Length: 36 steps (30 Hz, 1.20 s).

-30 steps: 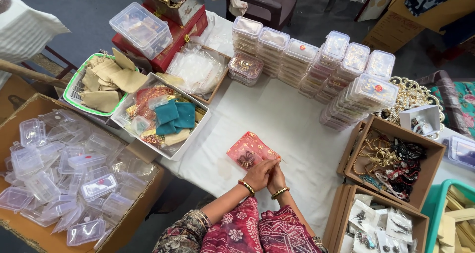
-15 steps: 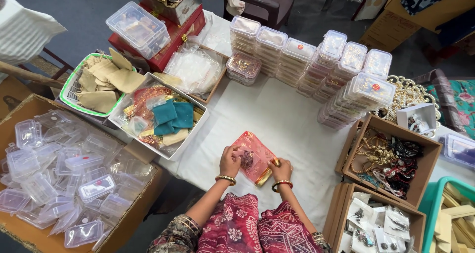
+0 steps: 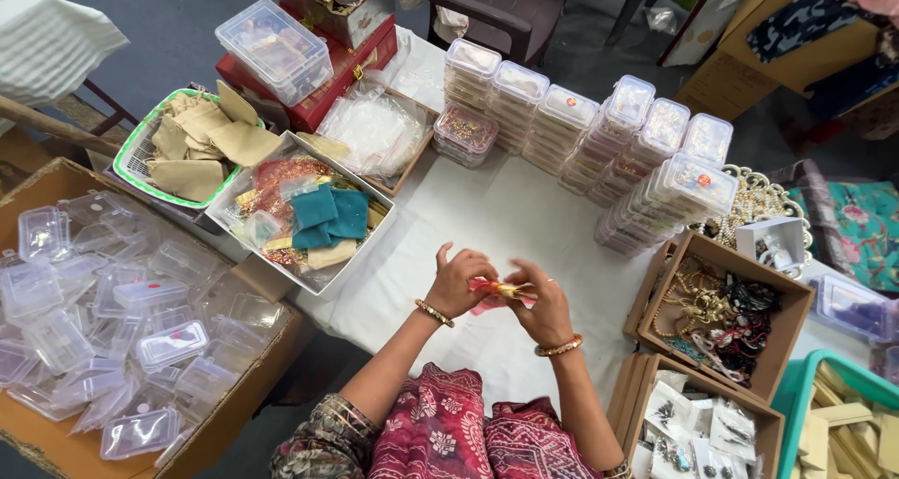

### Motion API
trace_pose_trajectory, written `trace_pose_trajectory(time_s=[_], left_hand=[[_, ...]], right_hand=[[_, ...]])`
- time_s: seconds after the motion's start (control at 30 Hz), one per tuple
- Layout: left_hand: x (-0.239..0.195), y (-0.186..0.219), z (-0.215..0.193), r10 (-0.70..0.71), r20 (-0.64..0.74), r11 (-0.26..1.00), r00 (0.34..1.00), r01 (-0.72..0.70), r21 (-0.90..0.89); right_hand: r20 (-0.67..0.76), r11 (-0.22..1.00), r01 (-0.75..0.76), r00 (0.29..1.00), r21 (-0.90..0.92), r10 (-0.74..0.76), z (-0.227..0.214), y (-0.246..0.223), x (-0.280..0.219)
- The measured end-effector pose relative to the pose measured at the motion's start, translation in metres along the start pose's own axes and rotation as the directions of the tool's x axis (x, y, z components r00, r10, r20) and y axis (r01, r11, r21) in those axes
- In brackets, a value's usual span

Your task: The person sits at a table and packs various jewelry items, including earrings and necklaces, into small plastic bags and containers. They use decorative paper to wrap some items before placing them into clear plastic boxes and stacking them on the table.

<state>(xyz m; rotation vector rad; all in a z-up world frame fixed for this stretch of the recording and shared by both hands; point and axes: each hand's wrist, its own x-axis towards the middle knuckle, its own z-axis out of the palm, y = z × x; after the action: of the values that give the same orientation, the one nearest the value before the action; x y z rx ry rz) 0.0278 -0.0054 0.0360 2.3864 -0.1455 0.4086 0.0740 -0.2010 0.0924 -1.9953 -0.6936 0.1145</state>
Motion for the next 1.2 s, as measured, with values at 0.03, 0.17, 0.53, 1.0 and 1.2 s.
trace_pose_trajectory(time_s=[0.03,0.17,0.53,1.0,1.2], left_hand=[[-0.001,-0.003,0.004,0.003,-0.004,1.000,1.000,-0.003,-0.003],[0.004,-0.005,0.004,-0.105,0.040,0.976,0.994,0.110,-0.189],[0.009,0.014,-0.033,-0.129,0.010,0.819,0.992,0.112,-0.563],[-0.041,-0.037,0.050,0.094,0.051,0.983,0.994,-0.101,0.155],[-0.098,-0.065,0.091,0.038,0.268,0.933,0.963,-0.131,0.337]], right_hand=[[-0.001,1.000,0.003,1.000,-0.005,-0.003,-0.004,0.000,-0.001],[-0.024,0.967,-0.118,0.993,-0.224,0.116,-0.008,0.022,-0.010],[-0.178,0.992,-0.119,0.978,-0.039,0.110,-0.018,0.031,-0.015],[-0.270,0.987,-0.140,0.956,-0.079,0.114,0.019,0.175,-0.052],[-0.108,0.885,-0.083,0.993,-0.458,0.037,0.048,0.178,-0.119]])
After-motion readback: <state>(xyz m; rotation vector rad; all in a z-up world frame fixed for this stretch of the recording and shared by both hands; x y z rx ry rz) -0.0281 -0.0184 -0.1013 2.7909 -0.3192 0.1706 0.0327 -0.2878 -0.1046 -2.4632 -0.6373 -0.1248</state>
